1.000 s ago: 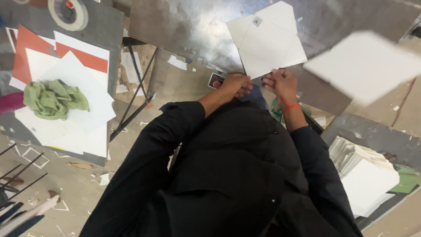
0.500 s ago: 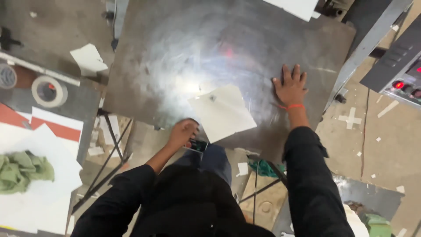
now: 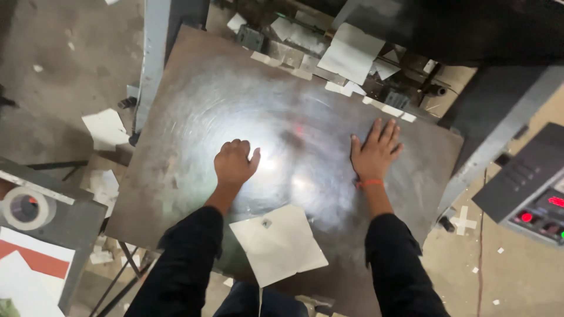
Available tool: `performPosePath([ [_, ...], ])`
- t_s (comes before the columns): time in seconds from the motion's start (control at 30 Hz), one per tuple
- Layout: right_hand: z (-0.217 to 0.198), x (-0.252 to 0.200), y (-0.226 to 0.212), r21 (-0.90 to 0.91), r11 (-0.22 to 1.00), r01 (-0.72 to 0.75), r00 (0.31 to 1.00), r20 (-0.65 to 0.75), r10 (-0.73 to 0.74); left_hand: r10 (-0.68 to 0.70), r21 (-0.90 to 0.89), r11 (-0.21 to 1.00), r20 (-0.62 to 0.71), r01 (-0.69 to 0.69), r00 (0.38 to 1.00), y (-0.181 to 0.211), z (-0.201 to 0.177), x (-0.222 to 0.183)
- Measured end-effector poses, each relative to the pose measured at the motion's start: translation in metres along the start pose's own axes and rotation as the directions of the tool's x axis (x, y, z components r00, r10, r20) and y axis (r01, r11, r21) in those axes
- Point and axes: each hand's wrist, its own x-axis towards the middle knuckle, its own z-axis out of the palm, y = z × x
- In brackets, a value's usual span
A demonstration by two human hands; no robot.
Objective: Processing paper templates using a machine press.
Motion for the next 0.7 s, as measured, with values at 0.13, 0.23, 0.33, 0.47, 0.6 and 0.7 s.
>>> performPosePath([
  [0.13,-0.006,0.008,-0.008,0.055,0.998,-0.018,0.999,0.045,0.016,0.067,-0.018,0.998,0.093,-0.066,0.993,-0.009,-0.004,0.011],
  [0.23,-0.006,0.002,-0.003,0.036,0.999,-0.022,0.999,0.047,0.021,0.244,-0.055,0.969,0.112,-0.239,0.963,-0.023,0.006,0.03],
  [0.33,-0.011,0.016,-0.006,-0.005,1.0,0.018,1.0,0.019,-0.018,0.318,-0.131,0.943,0.099,-0.305,0.943,-0.036,0.018,0.056],
  [0.47,0.002,0.064,0.016,0.149,0.977,0.151,0.988,-0.059,-0.144,0.27,-0.158,0.957,0.184,-0.242,0.945,-0.041,0.014,0.067],
  [0.6,0.019,0.178,-0.024,0.393,0.888,0.24,0.963,0.02,-0.269,0.271,-0.187,0.953,0.163,-0.24,0.949,-0.044,0.013,0.071],
  [0.7,0.069,0.254,-0.063,0.502,0.861,0.085,0.85,0.414,-0.325,0.26,-0.233,0.951,0.241,-0.204,0.935,-0.045,0.008,0.075],
])
